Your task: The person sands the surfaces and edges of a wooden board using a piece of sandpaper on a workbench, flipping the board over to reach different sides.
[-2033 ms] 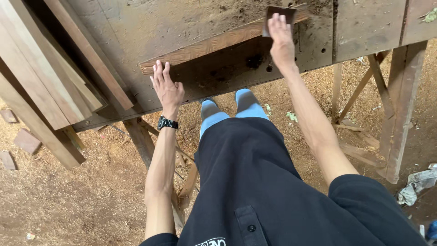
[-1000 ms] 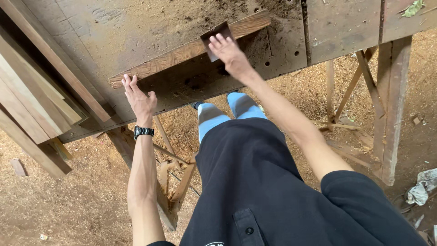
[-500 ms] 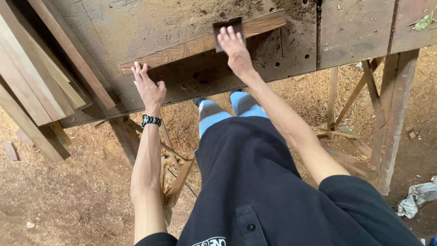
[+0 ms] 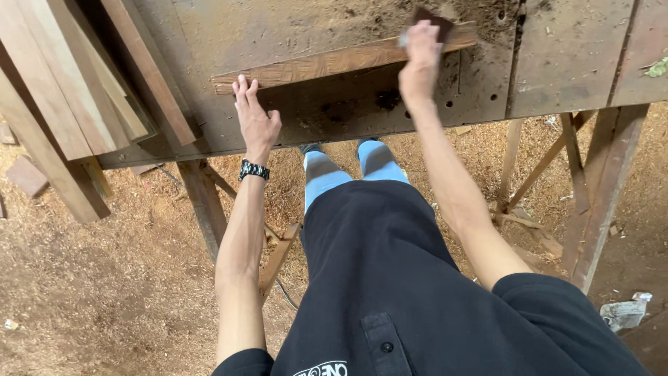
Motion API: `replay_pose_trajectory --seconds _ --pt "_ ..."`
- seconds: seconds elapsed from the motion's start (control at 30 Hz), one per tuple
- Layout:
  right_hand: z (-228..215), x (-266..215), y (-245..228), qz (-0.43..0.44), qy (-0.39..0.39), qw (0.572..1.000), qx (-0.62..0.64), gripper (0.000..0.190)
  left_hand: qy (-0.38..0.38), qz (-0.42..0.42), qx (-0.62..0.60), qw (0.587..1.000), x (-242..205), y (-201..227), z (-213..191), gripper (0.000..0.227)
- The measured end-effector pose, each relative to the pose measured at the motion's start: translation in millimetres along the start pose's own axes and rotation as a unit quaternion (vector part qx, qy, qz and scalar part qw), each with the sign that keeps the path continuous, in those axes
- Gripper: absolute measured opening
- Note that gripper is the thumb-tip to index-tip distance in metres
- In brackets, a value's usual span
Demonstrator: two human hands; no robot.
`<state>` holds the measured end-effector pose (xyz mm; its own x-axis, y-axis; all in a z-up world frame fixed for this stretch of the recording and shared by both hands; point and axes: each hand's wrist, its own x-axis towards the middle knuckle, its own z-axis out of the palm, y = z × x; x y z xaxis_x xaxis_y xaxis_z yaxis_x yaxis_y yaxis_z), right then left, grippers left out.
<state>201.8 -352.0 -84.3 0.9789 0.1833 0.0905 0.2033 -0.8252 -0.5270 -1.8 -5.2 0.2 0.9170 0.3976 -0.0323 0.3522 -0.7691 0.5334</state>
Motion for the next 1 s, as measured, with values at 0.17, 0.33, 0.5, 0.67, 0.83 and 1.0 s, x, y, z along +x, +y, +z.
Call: replay_pose_trajectory --seconds 0.17,0.33,0.5,0.67,0.83,1.0 --pt "38.2 -52.3 -121.1 -0.216 -0.118 0.966 0.079 0.072 -0.006 0.006 0.02 1.0 1.1 -6.8 1.8 0.084" --pt "0.0 -25.7 -77.3 -0.317 -0.083 0.943 0.058 0.064 -0.023 0.013 0.06 0.998 -0.1 -13.4 0.9 0.088" --pt "-53.3 -13.8 17.9 -0.06 -0.06 0.996 -0.023 0.07 -0.015 0.028 0.079 0.996 -1.3 -22.5 8.9 0.09" --pt "-6.8 -33.7 -51.3 -0.098 -0.047 0.993 -0.033 0.063 0.016 0.048 0.215 0.975 7.9 -16.0 22.5 0.085" --pt "-24.5 -93.7 -140.3 -0.188 -0.212 0.94 0.189 0.063 0.002 0.198 0.136 0.971 50.1 16.9 2.9 0.107" --pt "-74.5 -148.9 -105.9 0.007 -0.295 0.94 0.173 0.046 -0.135 0.261 0.109 0.95 94.4 38.9 19.5 0.106"
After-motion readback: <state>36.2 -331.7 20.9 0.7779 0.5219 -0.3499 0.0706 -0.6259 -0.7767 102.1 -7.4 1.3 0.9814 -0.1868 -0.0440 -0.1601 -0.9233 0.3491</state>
